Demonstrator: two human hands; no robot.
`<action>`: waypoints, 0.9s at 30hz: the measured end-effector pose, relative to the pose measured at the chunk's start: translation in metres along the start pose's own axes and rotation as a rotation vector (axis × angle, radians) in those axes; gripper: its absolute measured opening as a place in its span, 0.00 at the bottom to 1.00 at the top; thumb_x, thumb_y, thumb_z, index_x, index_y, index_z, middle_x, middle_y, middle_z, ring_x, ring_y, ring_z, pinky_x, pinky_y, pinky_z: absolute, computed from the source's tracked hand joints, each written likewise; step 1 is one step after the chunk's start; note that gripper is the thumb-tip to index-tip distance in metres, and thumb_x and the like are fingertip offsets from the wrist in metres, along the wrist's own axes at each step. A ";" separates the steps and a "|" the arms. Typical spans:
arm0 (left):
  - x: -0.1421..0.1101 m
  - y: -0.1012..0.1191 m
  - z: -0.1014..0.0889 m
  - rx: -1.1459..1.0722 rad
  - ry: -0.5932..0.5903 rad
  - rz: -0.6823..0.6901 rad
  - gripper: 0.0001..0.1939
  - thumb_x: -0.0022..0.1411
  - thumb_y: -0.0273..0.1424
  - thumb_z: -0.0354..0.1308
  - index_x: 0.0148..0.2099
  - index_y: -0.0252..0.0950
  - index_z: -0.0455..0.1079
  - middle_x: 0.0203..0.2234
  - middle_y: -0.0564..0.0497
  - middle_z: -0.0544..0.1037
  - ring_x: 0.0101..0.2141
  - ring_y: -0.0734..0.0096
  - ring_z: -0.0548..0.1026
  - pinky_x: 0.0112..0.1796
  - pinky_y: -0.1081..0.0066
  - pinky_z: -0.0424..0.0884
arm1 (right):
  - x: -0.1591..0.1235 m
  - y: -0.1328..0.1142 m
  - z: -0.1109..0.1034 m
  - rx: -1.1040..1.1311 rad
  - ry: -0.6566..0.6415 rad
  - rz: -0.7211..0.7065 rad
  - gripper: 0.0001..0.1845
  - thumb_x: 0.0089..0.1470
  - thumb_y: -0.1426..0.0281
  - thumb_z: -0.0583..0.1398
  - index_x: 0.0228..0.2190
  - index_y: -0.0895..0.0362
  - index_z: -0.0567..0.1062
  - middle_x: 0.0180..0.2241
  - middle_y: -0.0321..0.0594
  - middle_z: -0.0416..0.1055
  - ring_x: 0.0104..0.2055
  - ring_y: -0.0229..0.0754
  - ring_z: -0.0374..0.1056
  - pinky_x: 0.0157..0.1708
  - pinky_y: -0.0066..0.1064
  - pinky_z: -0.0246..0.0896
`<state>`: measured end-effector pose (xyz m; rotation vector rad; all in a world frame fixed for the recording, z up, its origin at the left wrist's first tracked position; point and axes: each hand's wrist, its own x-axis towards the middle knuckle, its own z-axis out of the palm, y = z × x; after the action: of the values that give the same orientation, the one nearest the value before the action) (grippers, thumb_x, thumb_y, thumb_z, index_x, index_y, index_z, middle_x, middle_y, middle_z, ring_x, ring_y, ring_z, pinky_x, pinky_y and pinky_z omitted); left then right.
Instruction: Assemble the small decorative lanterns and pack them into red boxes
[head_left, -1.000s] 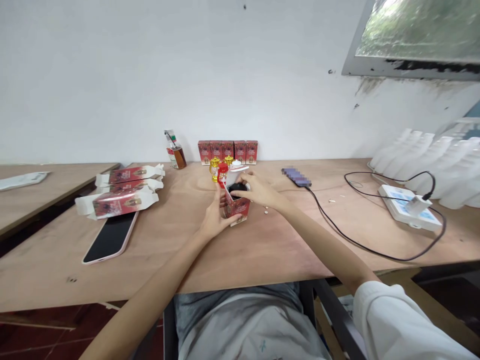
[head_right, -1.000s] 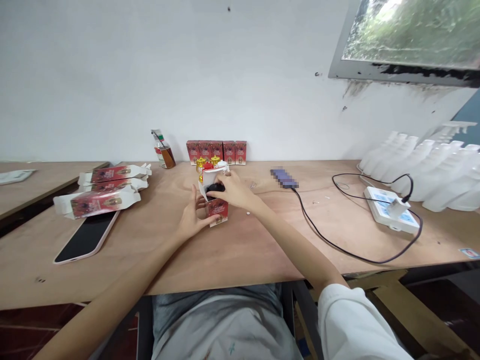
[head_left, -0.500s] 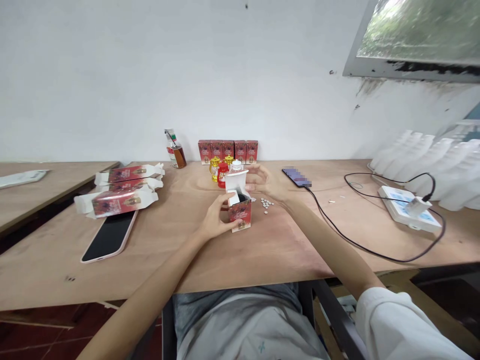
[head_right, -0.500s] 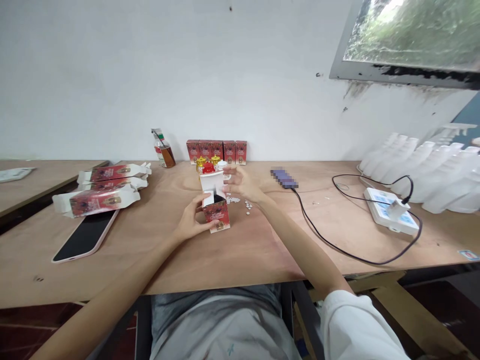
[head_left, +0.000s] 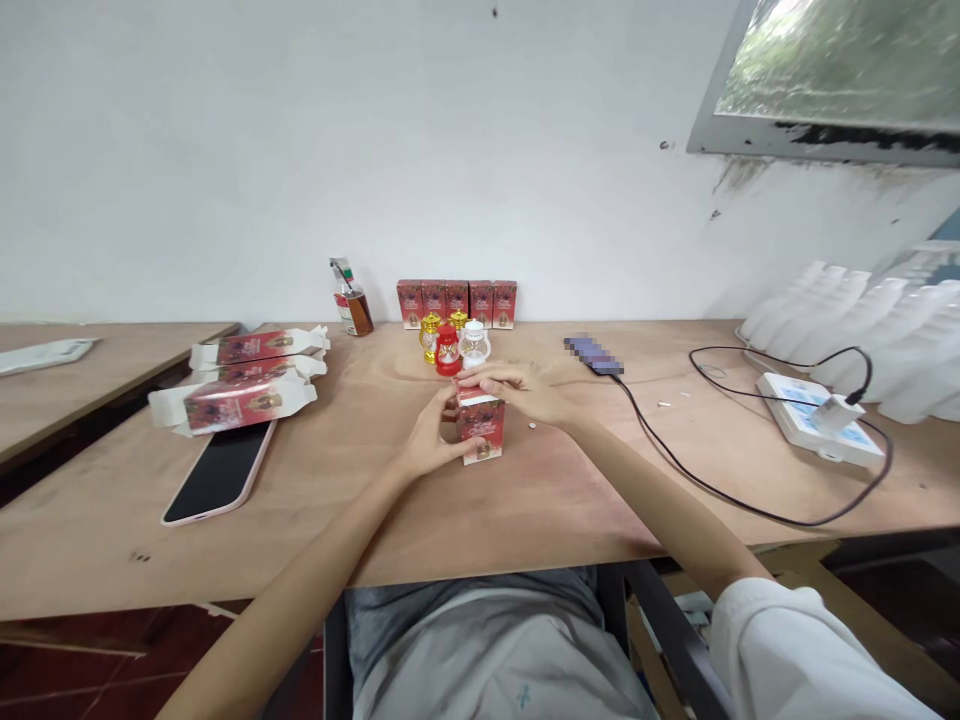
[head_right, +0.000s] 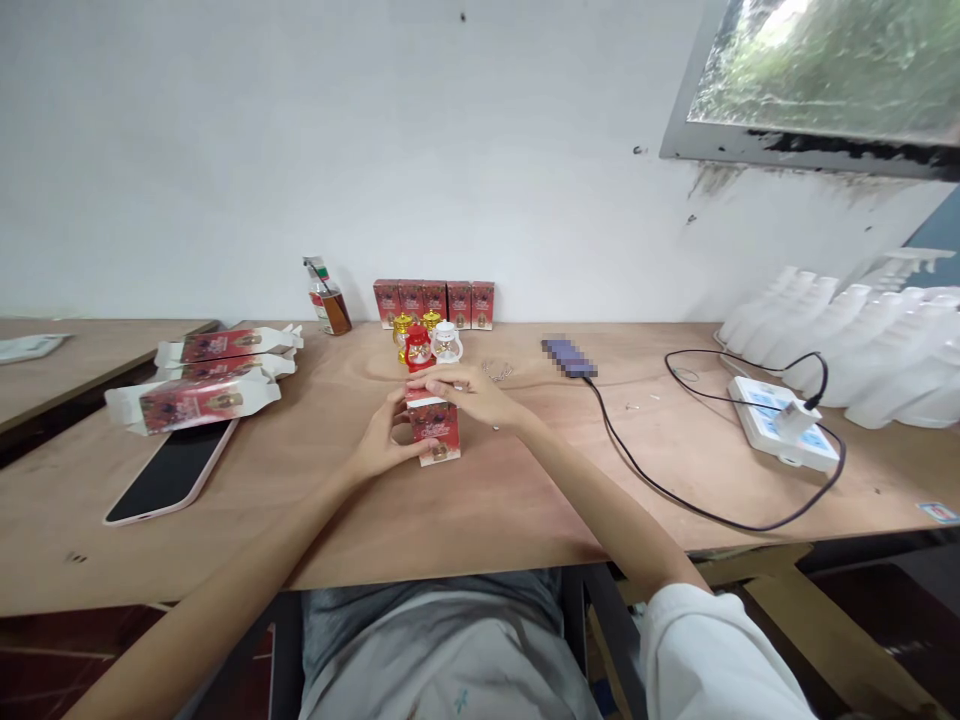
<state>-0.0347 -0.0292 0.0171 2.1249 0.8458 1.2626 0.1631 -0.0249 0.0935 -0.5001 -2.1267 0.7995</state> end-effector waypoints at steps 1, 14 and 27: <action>-0.001 -0.001 0.001 -0.005 0.011 0.005 0.41 0.47 0.37 0.68 0.60 0.40 0.54 0.53 0.40 0.67 0.49 0.55 0.72 0.44 0.56 0.73 | -0.001 0.001 0.002 -0.038 0.028 -0.010 0.17 0.60 0.58 0.54 0.43 0.50 0.77 0.48 0.39 0.74 0.54 0.41 0.66 0.55 0.39 0.60; 0.000 0.000 0.001 -0.091 0.015 -0.082 0.50 0.45 0.38 0.69 0.65 0.43 0.45 0.58 0.39 0.63 0.53 0.52 0.70 0.49 0.54 0.71 | -0.012 0.019 0.000 -0.399 -0.020 -0.131 0.17 0.61 0.62 0.53 0.50 0.48 0.72 0.57 0.38 0.66 0.62 0.44 0.55 0.61 0.46 0.51; 0.015 -0.041 -0.019 -0.040 0.144 -0.347 0.37 0.39 0.38 0.72 0.51 0.34 0.64 0.47 0.40 0.74 0.43 0.53 0.76 0.43 0.55 0.75 | -0.028 0.010 0.016 -0.446 0.061 0.066 0.44 0.58 0.65 0.57 0.64 0.51 0.35 0.66 0.49 0.42 0.67 0.49 0.45 0.63 0.48 0.47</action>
<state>-0.0562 0.0113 0.0049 1.7744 1.1808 1.2439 0.1686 -0.0400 0.0641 -0.8176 -2.2425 0.3324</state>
